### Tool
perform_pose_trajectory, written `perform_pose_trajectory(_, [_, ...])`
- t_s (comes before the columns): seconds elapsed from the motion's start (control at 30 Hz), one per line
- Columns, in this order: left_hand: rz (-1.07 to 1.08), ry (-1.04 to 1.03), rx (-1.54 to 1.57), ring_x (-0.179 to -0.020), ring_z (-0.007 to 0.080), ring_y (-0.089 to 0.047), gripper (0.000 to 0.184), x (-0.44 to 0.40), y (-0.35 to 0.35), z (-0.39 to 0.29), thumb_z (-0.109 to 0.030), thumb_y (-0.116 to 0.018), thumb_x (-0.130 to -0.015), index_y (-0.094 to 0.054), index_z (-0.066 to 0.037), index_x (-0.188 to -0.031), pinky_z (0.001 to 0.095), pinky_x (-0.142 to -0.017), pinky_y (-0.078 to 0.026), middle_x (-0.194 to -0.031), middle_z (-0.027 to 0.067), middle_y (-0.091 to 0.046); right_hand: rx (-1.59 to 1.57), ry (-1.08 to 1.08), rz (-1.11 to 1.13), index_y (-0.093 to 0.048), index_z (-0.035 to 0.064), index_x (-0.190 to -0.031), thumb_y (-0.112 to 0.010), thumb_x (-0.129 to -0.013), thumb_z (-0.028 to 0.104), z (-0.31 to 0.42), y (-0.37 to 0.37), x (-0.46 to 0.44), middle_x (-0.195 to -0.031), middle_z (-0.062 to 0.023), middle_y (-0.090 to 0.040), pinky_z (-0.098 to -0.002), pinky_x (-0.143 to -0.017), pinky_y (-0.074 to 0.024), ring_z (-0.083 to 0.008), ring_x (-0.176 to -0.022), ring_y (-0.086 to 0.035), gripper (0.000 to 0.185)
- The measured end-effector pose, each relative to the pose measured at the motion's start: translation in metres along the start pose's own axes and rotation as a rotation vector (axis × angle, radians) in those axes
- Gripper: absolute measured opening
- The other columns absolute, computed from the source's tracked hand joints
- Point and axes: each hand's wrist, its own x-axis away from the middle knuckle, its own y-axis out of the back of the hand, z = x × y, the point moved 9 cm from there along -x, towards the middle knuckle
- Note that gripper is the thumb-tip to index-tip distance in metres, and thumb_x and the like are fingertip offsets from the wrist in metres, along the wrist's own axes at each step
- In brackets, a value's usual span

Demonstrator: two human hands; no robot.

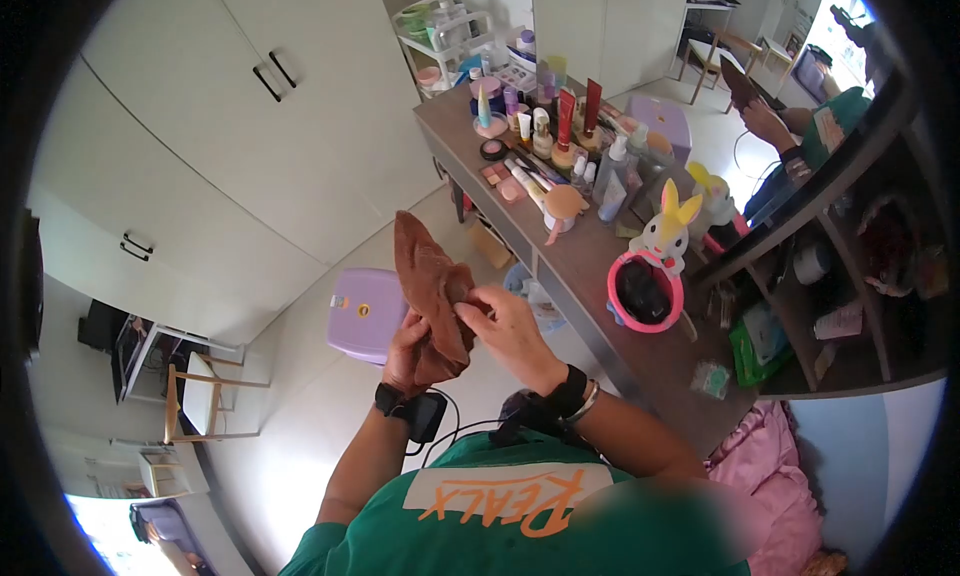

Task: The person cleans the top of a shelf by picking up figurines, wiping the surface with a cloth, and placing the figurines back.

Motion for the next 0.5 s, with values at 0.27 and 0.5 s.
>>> perform_pose_trajectory(0.27, [0.077, 0.021, 0.044, -0.123, 0.0262, -0.045, 0.037, 0.008, 0.009, -0.013, -0.024, -0.051, -0.096, -0.044, -0.005, -0.126, 0.0411, -0.104, -0.036, -0.128, 0.0116, -0.048, 0.105, 0.131, -0.103, -0.059, -0.0036, -0.097, -0.059, -0.088, 0.011, -0.011, 0.017, -0.014, -0.072, -0.0116, -0.058, -0.0287, -0.059, -0.0427, -0.0140, -0.064, -0.053, 0.017])
perform_pose_trajectory(0.5, [0.073, 0.011, -0.056, -0.125, 0.0260, -0.042, 0.044, -0.002, -0.024, -0.021, -0.012, -0.059, -0.091, -0.041, -0.005, -0.130, 0.0438, -0.105, -0.035, -0.132, 0.0117, -0.045, 0.094, -0.017, -0.024, -0.059, -0.0029, -0.097, -0.054, -0.091, 0.012, -0.002, 0.026, -0.020, -0.072, -0.0095, -0.056, -0.0256, -0.060, -0.0413, -0.0096, -0.069, -0.051, 0.017])
